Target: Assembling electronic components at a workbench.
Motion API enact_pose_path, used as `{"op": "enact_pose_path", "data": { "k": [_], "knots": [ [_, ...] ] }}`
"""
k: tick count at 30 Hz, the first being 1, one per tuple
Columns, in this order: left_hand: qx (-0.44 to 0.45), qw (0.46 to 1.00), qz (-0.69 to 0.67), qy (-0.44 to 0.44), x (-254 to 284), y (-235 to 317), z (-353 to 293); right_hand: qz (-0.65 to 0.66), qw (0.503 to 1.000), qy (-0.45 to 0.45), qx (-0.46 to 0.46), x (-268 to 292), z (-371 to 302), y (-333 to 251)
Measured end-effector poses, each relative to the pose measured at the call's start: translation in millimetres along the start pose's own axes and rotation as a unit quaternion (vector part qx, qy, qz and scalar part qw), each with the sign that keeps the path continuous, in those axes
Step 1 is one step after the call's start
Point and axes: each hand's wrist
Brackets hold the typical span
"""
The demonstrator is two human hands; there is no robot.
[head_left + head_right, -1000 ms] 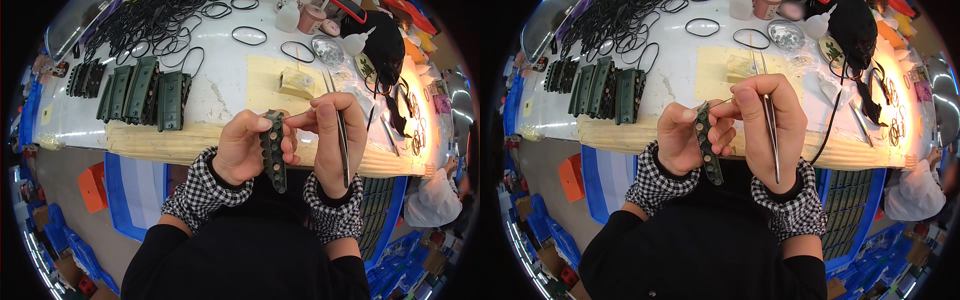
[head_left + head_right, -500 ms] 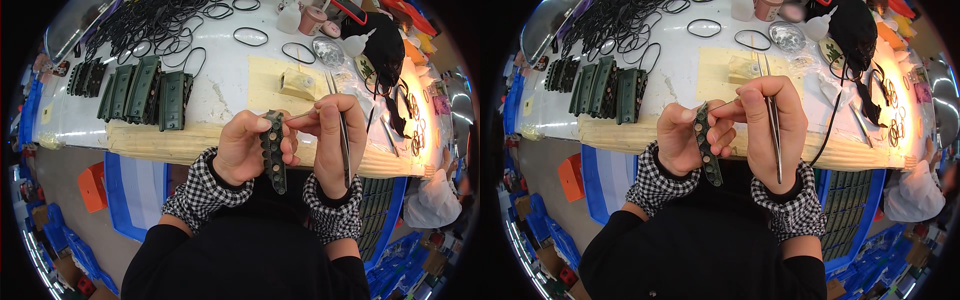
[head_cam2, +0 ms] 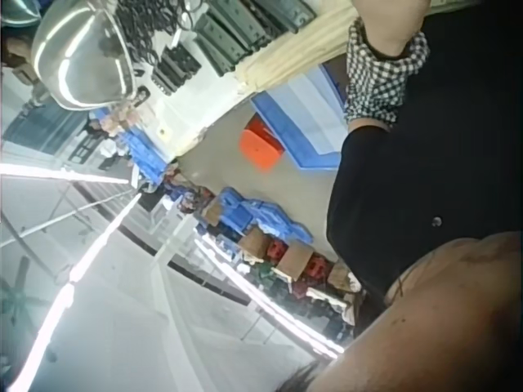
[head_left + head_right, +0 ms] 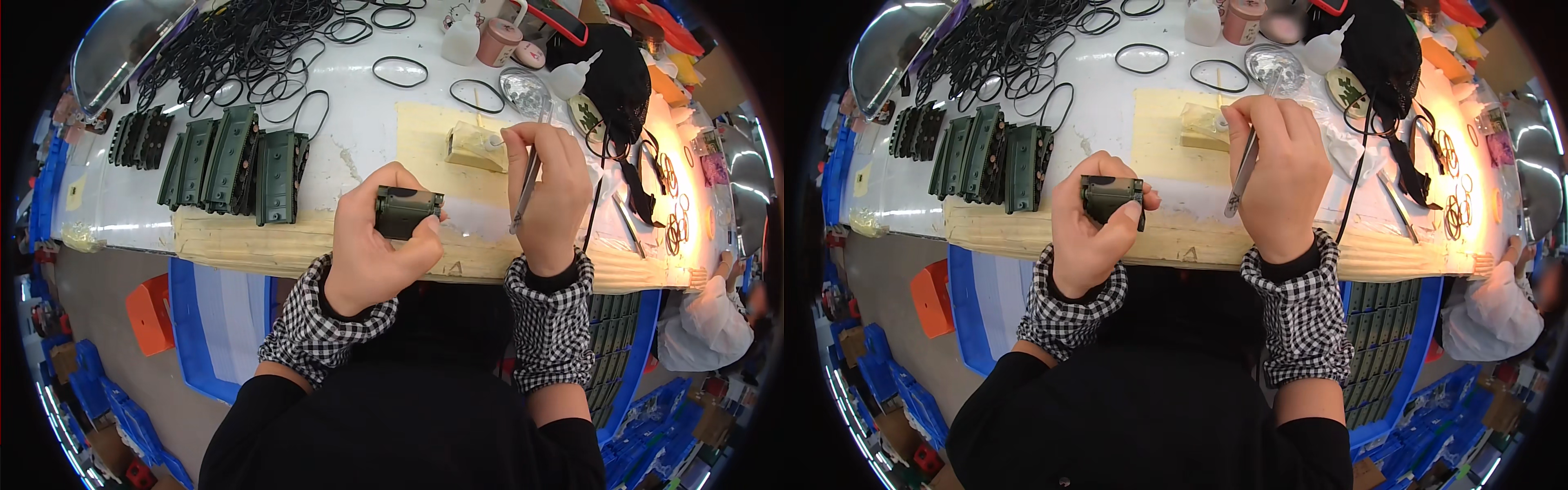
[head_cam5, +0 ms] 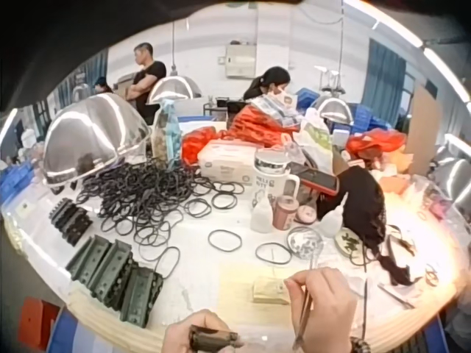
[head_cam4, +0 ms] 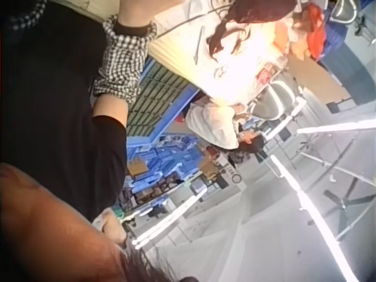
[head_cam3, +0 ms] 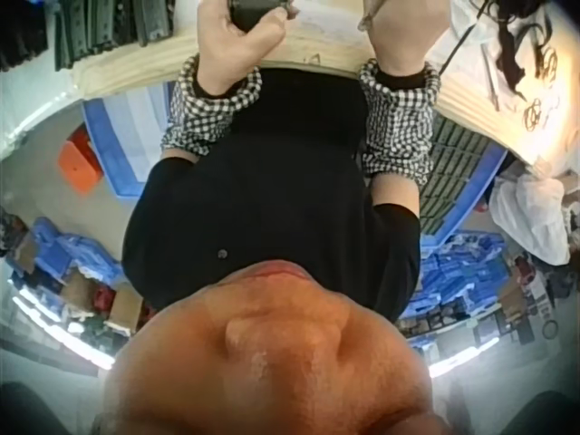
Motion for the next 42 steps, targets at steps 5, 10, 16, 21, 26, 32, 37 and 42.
{"op": "enact_pose_path", "data": {
  "k": [5,10,16,21,26,32,37,42],
  "knots": [
    [-0.076,0.993,0.090,0.008,2,-4,-1,0.139,0.986,0.039,-0.082,17,0,-20],
    [-0.101,0.989,0.110,0.005,0,-4,-2,0.343,0.914,-0.058,-0.210,27,-5,-44],
    [-0.165,0.982,0.077,0.049,-6,-11,0,0.314,0.926,-0.100,-0.184,31,-5,-44],
    [-0.174,0.980,0.077,0.054,-7,-10,0,0.253,0.944,-0.181,-0.114,39,2,-43],
    [-0.172,0.981,0.070,0.051,-6,-11,0,0.322,0.926,-0.087,-0.177,29,-3,-45],
    [-0.107,0.990,0.095,0.000,3,-2,-5,0.263,0.938,0.017,-0.226,13,0,-23],
    [-0.065,0.997,0.039,-0.002,1,-2,-5,0.025,0.999,0.020,0.008,-2,3,5],
    [-0.047,0.999,-0.014,0.014,-3,-4,-4,0.007,0.998,-0.060,-0.034,-5,-4,7]
  ]
}}
Point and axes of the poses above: each hand's wrist, its own z-axis towards the middle knuckle, its own x-axis out of the back of the hand, y = z × x, and after that the axes turned 14 degrees about y, right-handed
